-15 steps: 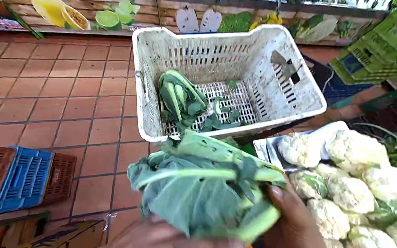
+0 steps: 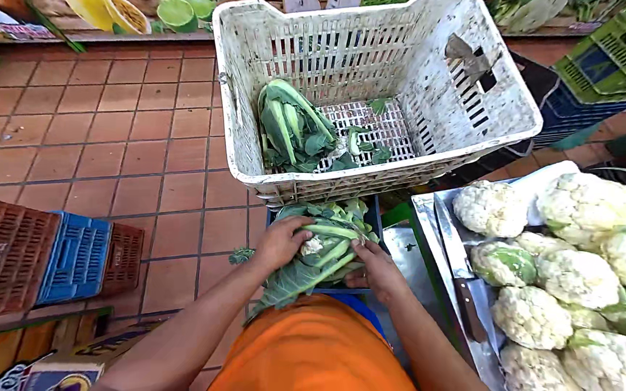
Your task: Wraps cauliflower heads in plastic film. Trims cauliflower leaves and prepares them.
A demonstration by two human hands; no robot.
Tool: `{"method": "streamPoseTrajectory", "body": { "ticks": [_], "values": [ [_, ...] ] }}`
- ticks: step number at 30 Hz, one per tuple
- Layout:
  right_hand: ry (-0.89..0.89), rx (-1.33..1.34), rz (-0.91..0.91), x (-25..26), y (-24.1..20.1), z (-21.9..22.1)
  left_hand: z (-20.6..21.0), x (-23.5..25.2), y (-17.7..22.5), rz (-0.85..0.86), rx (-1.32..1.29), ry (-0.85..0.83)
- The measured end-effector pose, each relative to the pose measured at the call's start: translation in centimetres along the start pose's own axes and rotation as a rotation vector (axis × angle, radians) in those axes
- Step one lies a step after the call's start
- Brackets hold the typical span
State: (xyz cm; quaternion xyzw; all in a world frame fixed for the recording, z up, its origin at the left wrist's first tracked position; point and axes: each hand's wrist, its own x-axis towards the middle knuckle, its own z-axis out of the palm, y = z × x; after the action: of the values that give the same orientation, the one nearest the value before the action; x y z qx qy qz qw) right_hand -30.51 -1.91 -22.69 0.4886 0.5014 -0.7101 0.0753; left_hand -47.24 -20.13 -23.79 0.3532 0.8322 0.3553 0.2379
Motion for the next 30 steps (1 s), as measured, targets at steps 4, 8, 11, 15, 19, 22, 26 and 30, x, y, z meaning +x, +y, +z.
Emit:
{"method": "streamPoseTrajectory", "body": {
  "ticks": [4, 8, 11, 15, 19, 22, 26, 30],
  "values": [
    [0.067, -0.231, -0.075, -0.3, 1.3, -1.4, 0.7, 0.9, 0.7, -0.026, 0.018, 0.031],
    [0.183, -0.509, -0.285, -1.9, 1.2, -4.6, 2.4, 1.4, 1.6, 0.123, 0.094, 0.195],
    [0.534, -0.828, -0.619, -3.6, 0.3, -9.7, 3.1, 2.4, 0.5, 0.3, 0.087, 0.314],
    [0.764, -1.069, -0.593, -3.4, -0.2, -15.6, 3.8, 1.8, -0.4, 0.313, 0.193, 0.393],
    [0.661, -1.243, -0.222, -2.5, 1.6, -16.9, 4.2, -0.4, -1.4, 0.251, 0.337, 0.546],
    [0.674, -1.279, -0.212, -1.9, 2.8, -16.8, 3.9, -2.3, -1.6, 0.122, 0.237, 0.4],
    [0.712, -1.275, -0.254, -1.2, 3.5, -16.5, 3.4, -3.2, -1.3, -0.099, 0.013, 0.065],
    [0.59, -1.242, -0.151, -2.6, 2.6, -15.8, 3.9, -2.9, -1.0, -0.089, -0.021, -0.029]
  ]
}}
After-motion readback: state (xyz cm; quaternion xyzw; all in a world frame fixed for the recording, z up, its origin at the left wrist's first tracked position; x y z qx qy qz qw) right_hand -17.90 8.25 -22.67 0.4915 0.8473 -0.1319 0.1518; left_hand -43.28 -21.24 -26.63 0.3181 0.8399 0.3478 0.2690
